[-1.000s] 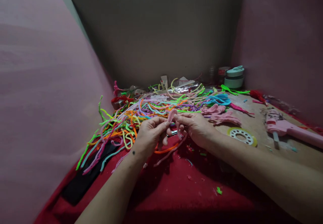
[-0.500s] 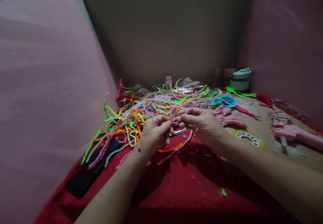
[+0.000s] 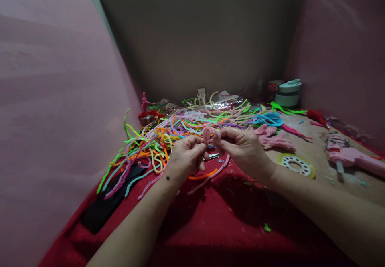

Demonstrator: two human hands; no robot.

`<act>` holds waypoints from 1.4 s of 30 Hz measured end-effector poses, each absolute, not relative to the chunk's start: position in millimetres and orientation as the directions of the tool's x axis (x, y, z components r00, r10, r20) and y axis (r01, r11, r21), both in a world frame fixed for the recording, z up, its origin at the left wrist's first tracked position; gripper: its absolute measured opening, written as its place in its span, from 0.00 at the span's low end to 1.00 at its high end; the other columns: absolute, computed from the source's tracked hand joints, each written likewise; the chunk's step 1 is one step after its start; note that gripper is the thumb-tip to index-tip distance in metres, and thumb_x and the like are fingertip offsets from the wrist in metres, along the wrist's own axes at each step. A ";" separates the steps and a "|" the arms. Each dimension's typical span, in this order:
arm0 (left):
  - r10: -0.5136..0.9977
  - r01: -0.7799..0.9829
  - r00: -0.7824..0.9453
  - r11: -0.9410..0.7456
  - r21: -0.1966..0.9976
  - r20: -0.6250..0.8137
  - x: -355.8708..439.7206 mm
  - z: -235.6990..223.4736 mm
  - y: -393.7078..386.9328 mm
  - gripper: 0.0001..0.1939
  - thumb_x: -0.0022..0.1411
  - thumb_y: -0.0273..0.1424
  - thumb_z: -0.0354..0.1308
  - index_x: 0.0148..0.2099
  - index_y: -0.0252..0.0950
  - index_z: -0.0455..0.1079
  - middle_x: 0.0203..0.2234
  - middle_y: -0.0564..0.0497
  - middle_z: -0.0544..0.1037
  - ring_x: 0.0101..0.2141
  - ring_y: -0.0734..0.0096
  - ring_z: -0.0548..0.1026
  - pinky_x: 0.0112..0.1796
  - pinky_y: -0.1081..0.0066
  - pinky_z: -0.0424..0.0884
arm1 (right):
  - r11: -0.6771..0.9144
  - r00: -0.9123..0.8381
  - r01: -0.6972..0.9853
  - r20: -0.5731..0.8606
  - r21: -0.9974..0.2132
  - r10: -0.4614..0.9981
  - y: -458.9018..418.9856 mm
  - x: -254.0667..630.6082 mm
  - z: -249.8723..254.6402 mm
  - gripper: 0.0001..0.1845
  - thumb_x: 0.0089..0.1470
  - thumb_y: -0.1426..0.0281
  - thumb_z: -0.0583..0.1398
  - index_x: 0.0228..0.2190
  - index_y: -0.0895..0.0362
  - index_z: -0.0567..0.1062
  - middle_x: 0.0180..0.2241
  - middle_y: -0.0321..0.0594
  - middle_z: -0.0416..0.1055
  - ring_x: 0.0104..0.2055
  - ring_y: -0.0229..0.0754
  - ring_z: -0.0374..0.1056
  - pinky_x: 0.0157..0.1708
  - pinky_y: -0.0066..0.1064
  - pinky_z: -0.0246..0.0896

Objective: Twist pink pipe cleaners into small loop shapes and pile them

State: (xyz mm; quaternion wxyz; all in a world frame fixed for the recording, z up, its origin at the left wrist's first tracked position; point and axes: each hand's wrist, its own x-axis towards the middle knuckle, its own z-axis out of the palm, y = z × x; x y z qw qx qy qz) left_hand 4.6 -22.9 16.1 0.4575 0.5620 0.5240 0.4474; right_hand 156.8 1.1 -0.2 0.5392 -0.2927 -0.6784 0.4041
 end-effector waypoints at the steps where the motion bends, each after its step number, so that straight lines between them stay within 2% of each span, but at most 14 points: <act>1: 0.998 0.182 0.055 -0.034 0.983 0.024 4.4 15.7 -22.6 0.09 0.53 0.34 0.56 0.30 0.33 0.63 0.16 0.55 0.72 0.10 0.80 0.65 0.09 0.82 0.53 | 0.530 -0.258 -0.015 0.516 -0.848 0.817 1.1 156.7 -1.8 0.08 0.50 0.67 0.58 0.24 0.58 0.74 0.23 0.37 0.68 0.25 0.35 0.61 0.27 0.29 0.57; 6: 0.997 0.209 0.071 -0.055 0.976 0.041 6.7 13.3 -22.1 0.08 0.52 0.32 0.56 0.29 0.33 0.63 0.14 0.57 0.70 0.10 0.81 0.64 0.10 0.82 0.54 | 0.634 -0.323 0.071 0.584 -0.770 0.745 0.3 154.6 -6.3 0.09 0.52 0.69 0.57 0.22 0.56 0.73 0.23 0.37 0.68 0.27 0.37 0.61 0.32 0.30 0.57; 13: 0.998 0.212 0.028 -0.059 0.975 0.055 11.9 13.0 -25.2 0.07 0.52 0.31 0.56 0.30 0.33 0.63 0.15 0.57 0.71 0.09 0.80 0.65 0.09 0.83 0.53 | 0.746 -0.266 0.238 0.698 -0.622 0.665 3.2 155.3 -10.3 0.12 0.55 0.72 0.53 0.22 0.57 0.71 0.22 0.38 0.67 0.25 0.35 0.60 0.29 0.29 0.55; 19: 0.995 0.211 -0.006 -0.098 0.973 0.101 14.2 13.9 -26.6 0.04 0.51 0.29 0.55 0.30 0.33 0.63 0.14 0.58 0.70 0.10 0.81 0.65 0.11 0.83 0.58 | 0.823 -0.292 0.251 0.771 -0.510 0.566 3.2 153.8 -13.2 0.12 0.55 0.74 0.53 0.22 0.59 0.69 0.21 0.37 0.65 0.23 0.34 0.58 0.27 0.27 0.55; 24: 0.984 0.287 -0.015 -0.167 0.943 0.179 13.7 8.8 -25.4 0.01 0.50 0.27 0.53 0.29 0.35 0.63 0.13 0.60 0.68 0.10 0.81 0.64 0.12 0.82 0.59 | 0.850 -0.323 0.286 0.791 -0.441 0.519 1.6 152.4 -15.2 0.11 0.54 0.74 0.54 0.22 0.59 0.69 0.21 0.38 0.66 0.24 0.34 0.60 0.28 0.26 0.56; 26: 0.977 0.345 -0.003 -0.201 0.917 0.215 12.2 4.6 -24.8 0.01 0.51 0.27 0.52 0.29 0.35 0.63 0.14 0.59 0.68 0.11 0.81 0.65 0.12 0.82 0.59 | 0.841 -0.324 0.273 0.779 -0.467 0.537 1.4 151.8 -16.5 0.10 0.54 0.74 0.55 0.22 0.59 0.69 0.22 0.38 0.67 0.24 0.34 0.61 0.28 0.26 0.56; 30: 0.948 0.448 0.024 -0.294 0.844 0.318 9.4 -2.8 -24.4 0.04 0.53 0.27 0.50 0.33 0.36 0.65 0.15 0.60 0.67 0.13 0.82 0.65 0.16 0.82 0.61 | 0.765 -0.237 0.218 0.728 -0.606 0.643 2.9 151.4 -18.9 0.07 0.52 0.74 0.56 0.23 0.58 0.71 0.23 0.37 0.68 0.25 0.34 0.63 0.29 0.26 0.59; 32: 0.943 0.457 0.029 -0.308 0.834 0.332 9.0 -4.1 -24.8 0.06 0.54 0.26 0.49 0.34 0.37 0.65 0.15 0.60 0.67 0.13 0.82 0.65 0.16 0.82 0.61 | 0.759 -0.230 0.205 0.723 -0.618 0.651 3.7 151.7 -20.0 0.07 0.52 0.74 0.56 0.24 0.58 0.71 0.23 0.37 0.69 0.26 0.35 0.64 0.31 0.26 0.59; 36: 0.950 0.427 0.047 -0.299 0.854 0.309 10.6 -1.0 -26.5 0.06 0.54 0.26 0.49 0.35 0.37 0.65 0.15 0.60 0.67 0.12 0.81 0.66 0.15 0.81 0.62 | 0.763 -0.257 0.220 0.718 -0.608 0.647 3.1 152.0 -20.6 0.07 0.51 0.74 0.56 0.23 0.58 0.72 0.25 0.38 0.70 0.27 0.36 0.65 0.32 0.28 0.59; 38: 0.963 0.385 0.061 -0.266 0.884 0.263 11.7 2.3 -26.9 0.05 0.54 0.26 0.50 0.35 0.36 0.65 0.15 0.60 0.68 0.12 0.81 0.66 0.14 0.81 0.61 | 0.693 -0.233 0.183 0.655 -0.697 0.719 2.1 151.7 -18.6 0.08 0.51 0.73 0.56 0.22 0.59 0.71 0.23 0.38 0.69 0.26 0.35 0.63 0.30 0.28 0.59; 42: 0.989 0.285 0.019 -0.144 0.948 0.144 12.2 7.9 -25.5 0.03 0.54 0.27 0.51 0.33 0.35 0.63 0.15 0.59 0.69 0.10 0.80 0.66 0.11 0.81 0.60 | 0.465 -0.308 -0.030 0.451 -0.885 0.838 -0.2 151.9 -10.3 0.08 0.49 0.69 0.58 0.22 0.59 0.71 0.21 0.36 0.68 0.24 0.35 0.63 0.26 0.27 0.59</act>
